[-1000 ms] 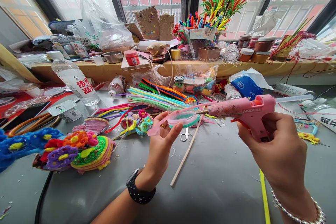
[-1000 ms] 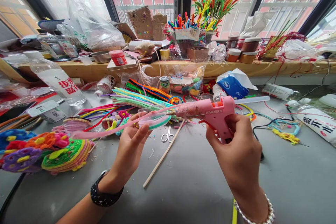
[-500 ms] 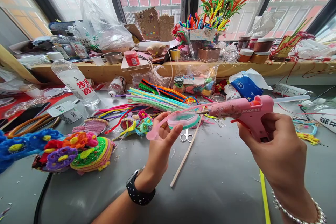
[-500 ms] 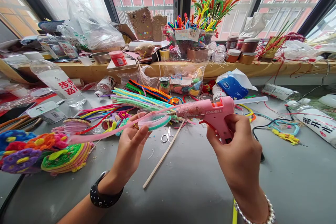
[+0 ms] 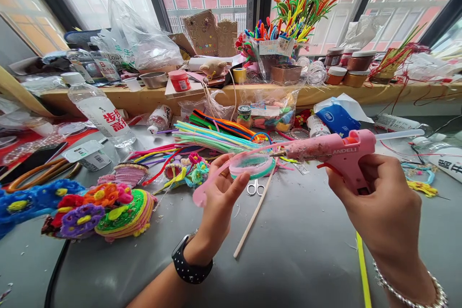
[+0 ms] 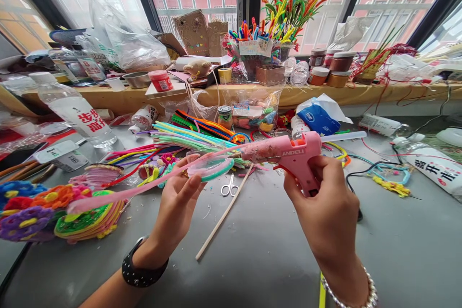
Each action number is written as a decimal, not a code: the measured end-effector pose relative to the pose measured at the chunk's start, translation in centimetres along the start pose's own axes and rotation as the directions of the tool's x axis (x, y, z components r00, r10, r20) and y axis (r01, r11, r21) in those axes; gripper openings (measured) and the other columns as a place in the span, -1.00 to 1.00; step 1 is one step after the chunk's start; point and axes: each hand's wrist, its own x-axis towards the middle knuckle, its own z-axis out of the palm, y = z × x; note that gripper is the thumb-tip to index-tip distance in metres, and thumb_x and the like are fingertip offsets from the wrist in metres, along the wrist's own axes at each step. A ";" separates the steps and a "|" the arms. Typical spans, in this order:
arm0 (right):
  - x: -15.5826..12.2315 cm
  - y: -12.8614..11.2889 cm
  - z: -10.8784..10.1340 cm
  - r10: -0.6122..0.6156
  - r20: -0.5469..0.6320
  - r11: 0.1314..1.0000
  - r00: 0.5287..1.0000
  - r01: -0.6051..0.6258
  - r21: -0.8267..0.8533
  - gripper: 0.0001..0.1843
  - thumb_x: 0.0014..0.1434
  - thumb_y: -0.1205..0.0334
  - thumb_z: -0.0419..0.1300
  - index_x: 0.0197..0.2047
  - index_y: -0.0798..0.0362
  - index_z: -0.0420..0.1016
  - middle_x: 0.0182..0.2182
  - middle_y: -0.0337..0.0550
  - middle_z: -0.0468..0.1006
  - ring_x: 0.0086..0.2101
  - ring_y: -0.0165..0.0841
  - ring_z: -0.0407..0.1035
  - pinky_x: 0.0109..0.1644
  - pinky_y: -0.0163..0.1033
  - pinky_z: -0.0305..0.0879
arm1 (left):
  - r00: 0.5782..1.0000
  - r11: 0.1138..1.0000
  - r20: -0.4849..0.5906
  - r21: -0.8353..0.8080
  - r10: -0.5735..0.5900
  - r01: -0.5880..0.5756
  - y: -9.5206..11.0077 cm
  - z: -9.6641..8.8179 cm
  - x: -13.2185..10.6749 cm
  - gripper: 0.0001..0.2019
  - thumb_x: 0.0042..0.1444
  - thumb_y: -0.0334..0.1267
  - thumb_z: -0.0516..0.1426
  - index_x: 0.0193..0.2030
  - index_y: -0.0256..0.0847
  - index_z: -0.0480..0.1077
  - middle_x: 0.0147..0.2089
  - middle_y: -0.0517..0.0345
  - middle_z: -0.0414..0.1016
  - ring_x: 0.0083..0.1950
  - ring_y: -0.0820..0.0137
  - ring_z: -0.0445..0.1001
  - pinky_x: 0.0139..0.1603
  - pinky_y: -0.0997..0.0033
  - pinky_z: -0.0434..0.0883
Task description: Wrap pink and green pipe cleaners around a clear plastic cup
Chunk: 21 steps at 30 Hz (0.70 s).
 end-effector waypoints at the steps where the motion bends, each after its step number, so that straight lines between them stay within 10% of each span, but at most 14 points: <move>1: 0.0 0.0 0.0 -0.001 -0.002 1.000 1.000 0.001 0.003 -0.55 -0.18 -0.11 0.21 -0.27 0.00 0.33 -0.41 -0.08 0.53 -0.49 -0.17 0.43 -0.41 -0.10 0.30 | 1.000 1.000 -0.003 -0.001 0.004 -0.004 0.0 0.0 0.0 -0.45 -0.14 -0.12 0.31 -0.04 -0.20 0.20 -0.02 0.05 0.42 0.11 0.24 0.37 0.14 0.20 0.29; 21: -0.1 0.0 -0.6 0.050 -0.011 0.999 0.999 -0.050 0.008 -0.45 -0.22 -0.20 0.20 -0.25 0.05 0.35 -0.41 -0.04 0.54 -0.50 -0.18 0.45 -0.43 -0.12 0.34 | 0.996 0.995 0.050 -0.062 0.078 -0.075 0.2 0.0 0.1 -0.44 -0.18 -0.06 0.32 -0.04 -0.17 0.26 -0.03 0.03 0.47 0.08 0.20 0.40 0.11 0.17 0.32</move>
